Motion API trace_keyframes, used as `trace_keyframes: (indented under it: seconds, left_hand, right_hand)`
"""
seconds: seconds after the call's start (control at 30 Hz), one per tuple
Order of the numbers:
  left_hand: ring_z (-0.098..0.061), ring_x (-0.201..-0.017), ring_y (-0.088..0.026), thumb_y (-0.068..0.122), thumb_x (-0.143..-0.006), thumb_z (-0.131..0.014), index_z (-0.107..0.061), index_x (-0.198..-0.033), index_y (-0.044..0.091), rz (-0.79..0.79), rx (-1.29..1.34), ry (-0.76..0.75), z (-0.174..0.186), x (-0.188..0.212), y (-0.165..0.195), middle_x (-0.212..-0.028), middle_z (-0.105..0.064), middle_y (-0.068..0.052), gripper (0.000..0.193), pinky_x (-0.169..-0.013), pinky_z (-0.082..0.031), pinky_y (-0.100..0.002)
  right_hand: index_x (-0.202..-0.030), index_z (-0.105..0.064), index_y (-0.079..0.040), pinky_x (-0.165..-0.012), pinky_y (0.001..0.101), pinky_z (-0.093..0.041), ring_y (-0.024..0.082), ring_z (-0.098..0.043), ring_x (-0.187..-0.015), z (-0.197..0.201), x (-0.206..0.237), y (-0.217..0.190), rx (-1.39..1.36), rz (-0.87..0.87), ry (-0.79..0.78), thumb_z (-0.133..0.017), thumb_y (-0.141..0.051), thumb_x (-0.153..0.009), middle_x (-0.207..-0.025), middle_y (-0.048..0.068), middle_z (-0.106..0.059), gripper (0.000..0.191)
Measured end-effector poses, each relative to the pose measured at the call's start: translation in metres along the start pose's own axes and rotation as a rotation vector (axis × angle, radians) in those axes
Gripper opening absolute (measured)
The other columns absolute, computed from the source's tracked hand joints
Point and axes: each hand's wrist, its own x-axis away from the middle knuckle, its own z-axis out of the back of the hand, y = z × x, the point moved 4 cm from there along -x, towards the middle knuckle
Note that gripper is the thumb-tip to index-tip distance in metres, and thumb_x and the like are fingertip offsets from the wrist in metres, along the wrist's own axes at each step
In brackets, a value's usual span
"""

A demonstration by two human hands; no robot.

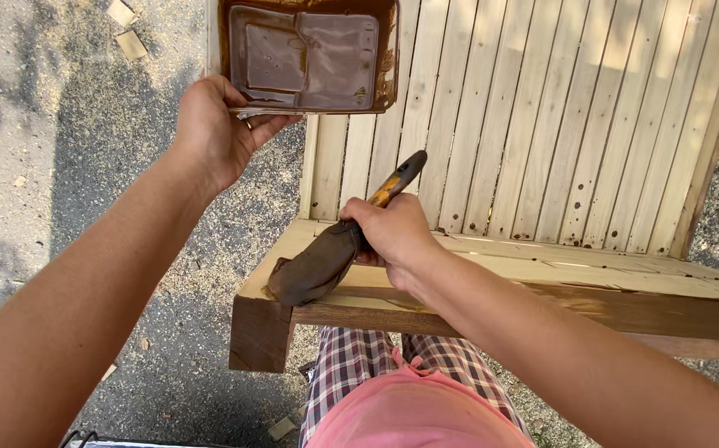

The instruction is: The person applies brown wood stain to unfinished wooden furniture frames using a wide brush. They hold a plastic tray of stain in one hand, dip the brush, and brush the stain onto the slats and rails of the frames, moving around the pieces to coat different surfaces.

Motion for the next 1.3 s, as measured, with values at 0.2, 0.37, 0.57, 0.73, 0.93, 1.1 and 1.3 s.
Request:
trace_keyframes:
  seconds: [0.2, 0.37, 0.57, 0.73, 0.93, 1.1, 1.3]
  left_hand:
    - [-0.070, -0.110, -0.034, 0.010, -0.089, -0.025, -0.044, -0.114, -0.008, 0.026, 0.089, 0.000, 0.006, -0.001, 0.000, -0.119, -0.061, -0.026, 0.036, -0.097, -0.063, -0.039]
    - [-0.070, -0.108, -0.031, 0.009, -0.090, -0.024, -0.043, -0.114, -0.010, 0.072, 0.075, 0.042, 0.003, 0.012, -0.018, -0.117, -0.063, -0.027, 0.036, -0.095, -0.062, -0.038]
    - [-0.070, -0.109, -0.030, 0.004, -0.089, -0.023, -0.041, -0.121, -0.011, 0.092, 0.060, 0.046, 0.011, 0.025, -0.019, -0.119, -0.062, -0.026, 0.040, -0.095, -0.062, -0.036]
    - [-0.072, -0.111, -0.031, 0.002, -0.086, -0.024, -0.035, -0.132, -0.011, 0.155, 0.033, 0.051, 0.016, 0.031, -0.026, -0.123, -0.062, -0.028, 0.049, -0.093, -0.062, -0.035]
    - [-0.070, -0.109, -0.030, 0.001, -0.083, -0.024, -0.026, -0.147, 0.004, 0.148, 0.007, 0.014, 0.026, 0.028, -0.036, -0.128, -0.060, -0.025, 0.064, -0.092, -0.063, -0.035]
    - [-0.070, -0.111, -0.031, 0.002, -0.086, -0.025, -0.029, -0.146, -0.005, 0.153, 0.024, 0.069, 0.042, 0.017, -0.048, -0.128, -0.060, -0.026, 0.061, -0.094, -0.064, -0.034]
    - [-0.070, -0.112, -0.032, 0.004, -0.088, -0.025, -0.029, -0.143, -0.011, 0.158, 0.053, 0.052, 0.048, 0.014, -0.055, -0.126, -0.061, -0.029, 0.057, -0.095, -0.066, -0.034]
  right_hand:
    - [-0.082, -0.068, 0.007, -0.042, 0.0350, -0.042, 0.019, -0.054, -0.047, 0.110, 0.022, -0.015, 0.278, 0.016, 0.189, -0.073, -0.014, -0.086, -0.066, 0.012, -0.065, 0.022]
    - [-0.085, -0.066, 0.002, -0.045, 0.0341, -0.041, 0.018, -0.056, -0.053, 0.094, 0.021, -0.010, 0.099, -0.007, 0.223, -0.073, -0.014, -0.085, -0.071, 0.009, -0.066, 0.017]
    - [-0.080, -0.067, 0.004, -0.043, 0.0357, -0.042, 0.020, -0.054, -0.049, 0.031, 0.006, 0.009, 0.054, 0.004, 0.028, -0.075, -0.014, -0.083, -0.068, 0.011, -0.065, 0.020]
    - [-0.087, -0.069, 0.001, -0.047, 0.0342, -0.043, 0.019, -0.057, -0.056, 0.125, 0.029, 0.001, 0.227, -0.032, 0.241, -0.074, -0.017, -0.086, -0.074, 0.011, -0.068, 0.019]
    - [-0.088, -0.069, 0.005, -0.047, 0.0327, -0.049, 0.019, -0.062, -0.055, 0.064, 0.015, -0.017, 0.143, 0.037, 0.192, -0.074, -0.015, -0.086, -0.075, 0.012, -0.070, 0.020]
    - [-0.085, -0.067, 0.004, -0.044, 0.0321, -0.049, 0.019, -0.061, -0.053, 0.016, -0.022, 0.003, 0.141, -0.009, 0.082, -0.074, -0.012, -0.086, -0.073, 0.013, -0.069, 0.018]
    - [-0.091, -0.070, 0.005, -0.049, 0.0323, -0.047, 0.019, -0.059, -0.055, 0.157, -0.010, 0.002, 0.355, -0.160, 0.354, -0.073, -0.012, -0.090, -0.076, 0.016, -0.070, 0.017]
